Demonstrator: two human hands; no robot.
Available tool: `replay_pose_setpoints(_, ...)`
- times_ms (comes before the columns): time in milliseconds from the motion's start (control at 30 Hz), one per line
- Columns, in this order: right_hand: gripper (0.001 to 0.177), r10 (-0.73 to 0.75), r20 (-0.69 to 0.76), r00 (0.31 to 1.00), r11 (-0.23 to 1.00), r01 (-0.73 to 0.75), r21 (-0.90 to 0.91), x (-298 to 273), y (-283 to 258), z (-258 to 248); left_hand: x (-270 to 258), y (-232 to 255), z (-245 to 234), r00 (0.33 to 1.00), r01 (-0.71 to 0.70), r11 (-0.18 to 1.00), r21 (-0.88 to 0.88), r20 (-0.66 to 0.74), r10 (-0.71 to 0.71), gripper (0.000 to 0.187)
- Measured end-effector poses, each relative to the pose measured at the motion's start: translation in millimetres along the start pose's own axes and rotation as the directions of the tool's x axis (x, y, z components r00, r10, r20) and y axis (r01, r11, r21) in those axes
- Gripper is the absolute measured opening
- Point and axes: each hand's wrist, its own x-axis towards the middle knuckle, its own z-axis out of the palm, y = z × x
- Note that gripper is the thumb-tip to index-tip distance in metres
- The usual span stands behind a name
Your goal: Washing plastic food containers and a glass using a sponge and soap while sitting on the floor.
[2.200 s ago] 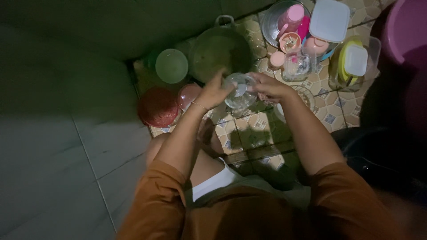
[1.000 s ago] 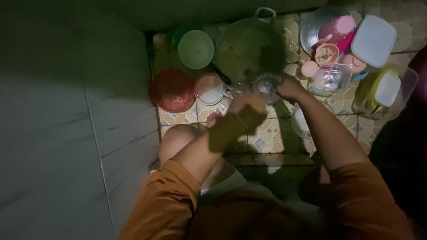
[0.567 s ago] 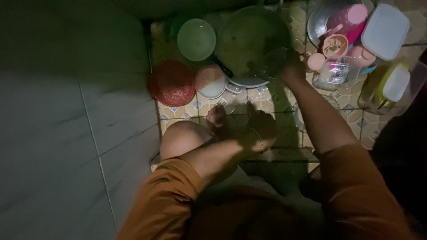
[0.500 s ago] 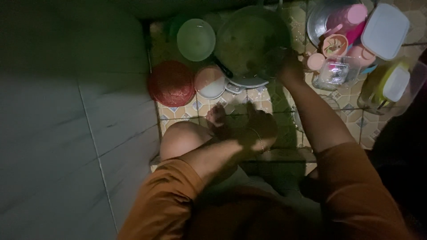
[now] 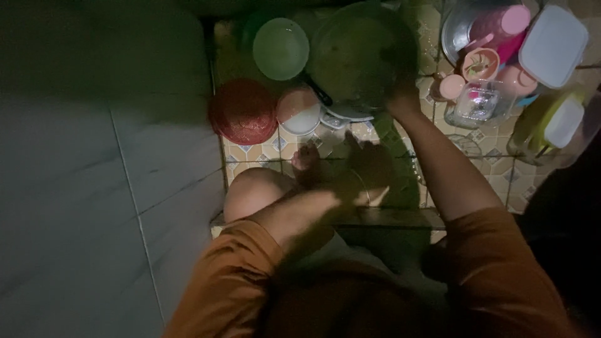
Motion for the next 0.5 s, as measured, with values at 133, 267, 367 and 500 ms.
replay_pose_setpoints(133,0.056,0.364,0.501,0.785,0.866,-0.483,0.129,3.7,-90.2,-105.2,24.4,-6.2,74.2,0.996,0.007,1.0,-0.002,-0.094,-0.007,0.04)
replay_pose_setpoints(267,0.036,0.152,0.541,0.827,0.885,-0.357,0.298,-10.3,-133.0,-150.8,56.6,-36.4,82.5,0.947,0.321,0.937,-0.138,0.017,-0.322,0.036)
replay_pose_setpoints(367,0.034,0.158,0.551,0.819,0.86,-0.388,0.331,-19.7,-167.3,-182.1,40.7,-66.5,6.0,0.969,0.238,0.941,-0.24,0.126,-0.213,0.055)
replay_pose_setpoints(500,0.034,-0.002,0.579,0.815,0.856,-0.299,0.422,-36.2,-211.1,-232.9,35.6,-100.3,-17.1,0.973,0.186,0.945,-0.268,0.184,-0.139,0.072)
